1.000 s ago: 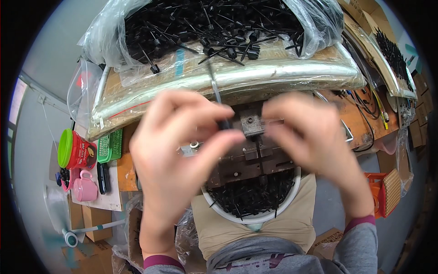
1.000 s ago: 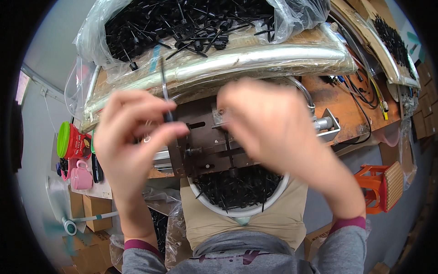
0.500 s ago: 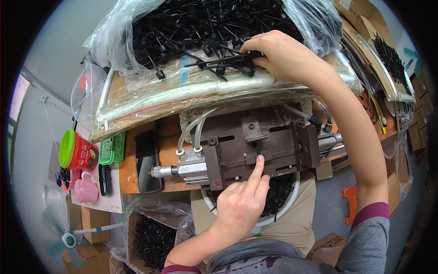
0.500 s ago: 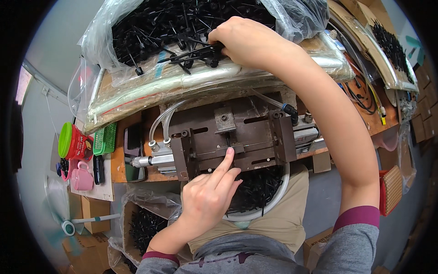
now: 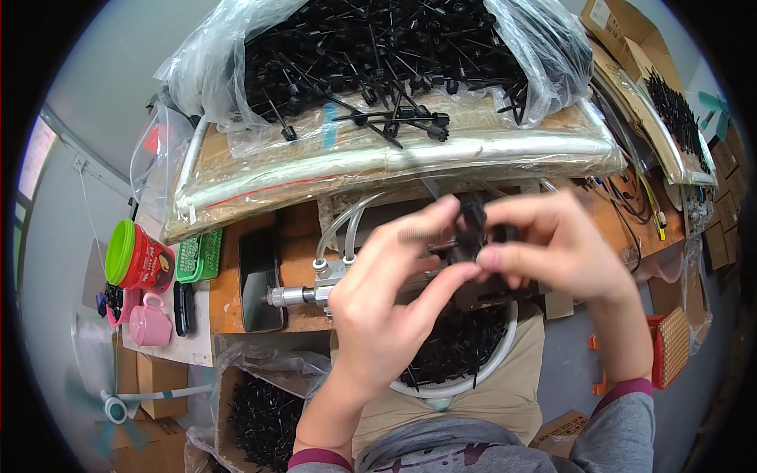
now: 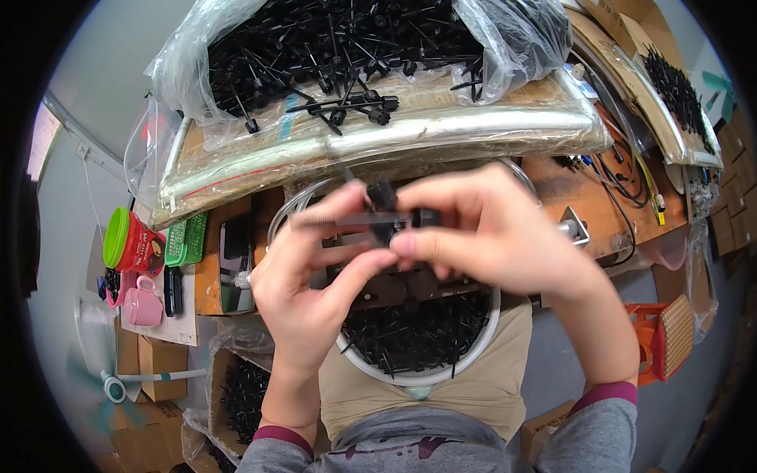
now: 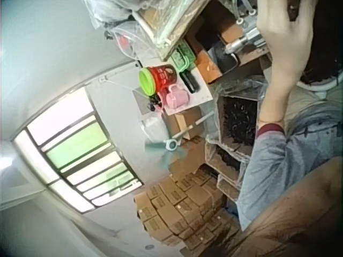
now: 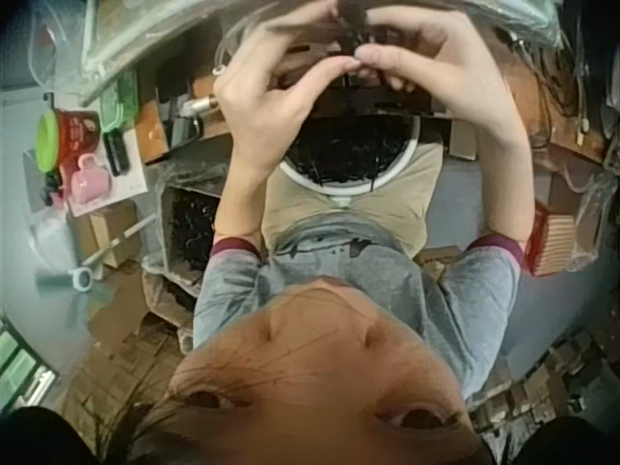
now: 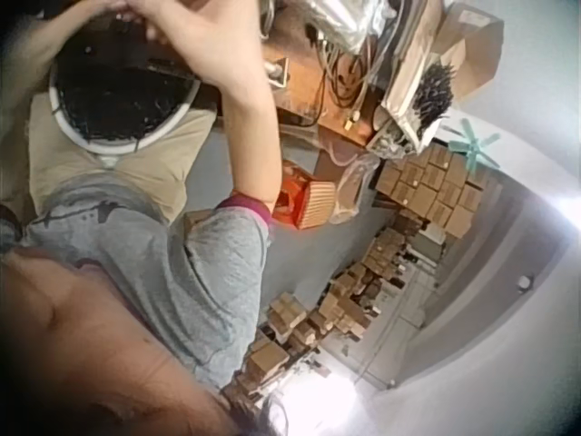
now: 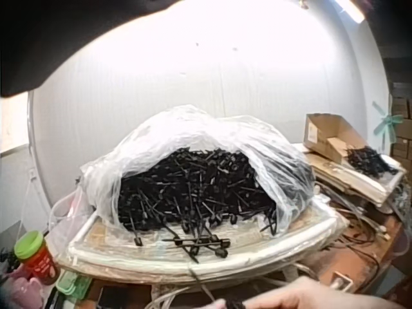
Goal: The person is assembling small black electronic components using a specialized fixture on a workbench.
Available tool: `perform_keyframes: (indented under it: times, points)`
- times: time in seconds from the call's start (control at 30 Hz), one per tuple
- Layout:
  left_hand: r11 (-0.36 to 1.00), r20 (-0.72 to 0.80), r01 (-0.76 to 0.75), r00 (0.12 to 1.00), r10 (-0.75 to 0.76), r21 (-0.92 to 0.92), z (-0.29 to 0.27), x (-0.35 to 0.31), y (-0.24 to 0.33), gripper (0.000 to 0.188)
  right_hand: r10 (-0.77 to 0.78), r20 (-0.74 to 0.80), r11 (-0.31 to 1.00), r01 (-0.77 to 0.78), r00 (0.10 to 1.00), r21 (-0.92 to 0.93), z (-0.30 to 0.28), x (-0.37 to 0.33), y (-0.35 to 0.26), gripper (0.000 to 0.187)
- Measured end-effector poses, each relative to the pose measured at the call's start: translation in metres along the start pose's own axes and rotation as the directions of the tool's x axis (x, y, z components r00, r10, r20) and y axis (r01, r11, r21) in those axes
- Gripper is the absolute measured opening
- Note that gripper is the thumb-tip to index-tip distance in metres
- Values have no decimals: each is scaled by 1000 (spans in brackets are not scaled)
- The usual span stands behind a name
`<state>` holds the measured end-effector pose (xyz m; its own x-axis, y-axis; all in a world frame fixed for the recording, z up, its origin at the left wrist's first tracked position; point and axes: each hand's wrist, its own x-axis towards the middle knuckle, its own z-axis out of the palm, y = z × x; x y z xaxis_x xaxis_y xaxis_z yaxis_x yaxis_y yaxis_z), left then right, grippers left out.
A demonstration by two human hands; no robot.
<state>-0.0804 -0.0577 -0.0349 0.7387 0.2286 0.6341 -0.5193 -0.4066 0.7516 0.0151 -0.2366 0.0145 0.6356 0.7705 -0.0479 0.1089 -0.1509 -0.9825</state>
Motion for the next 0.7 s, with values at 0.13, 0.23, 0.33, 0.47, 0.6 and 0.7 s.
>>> perform_keyframes:
  times: [0.13,0.23,0.33,0.47,0.6,0.7]
  points:
    - [994,141,-49,989,35,99,-9,-8,2,42,86,103,988,-98,991,121,5,-18,12,28]
    - [977,143,-162,980,142,138,-9,-18,2,37,128,84,973,-141,988,181,11,-30,24,25]
    - [975,190,-98,980,60,199,-10,-33,11,37,172,52,947,-180,984,266,20,-38,32,26]
    - [959,310,-60,950,-30,276,-10,-59,13,38,88,-203,981,-50,975,188,22,-44,44,26]
    - [862,425,-199,905,-21,466,1,-77,-5,32,19,-347,989,33,938,145,28,-53,49,16]
    - [793,459,-271,888,-13,546,7,-78,-11,30,-145,-424,988,150,894,-21,35,-57,54,13]
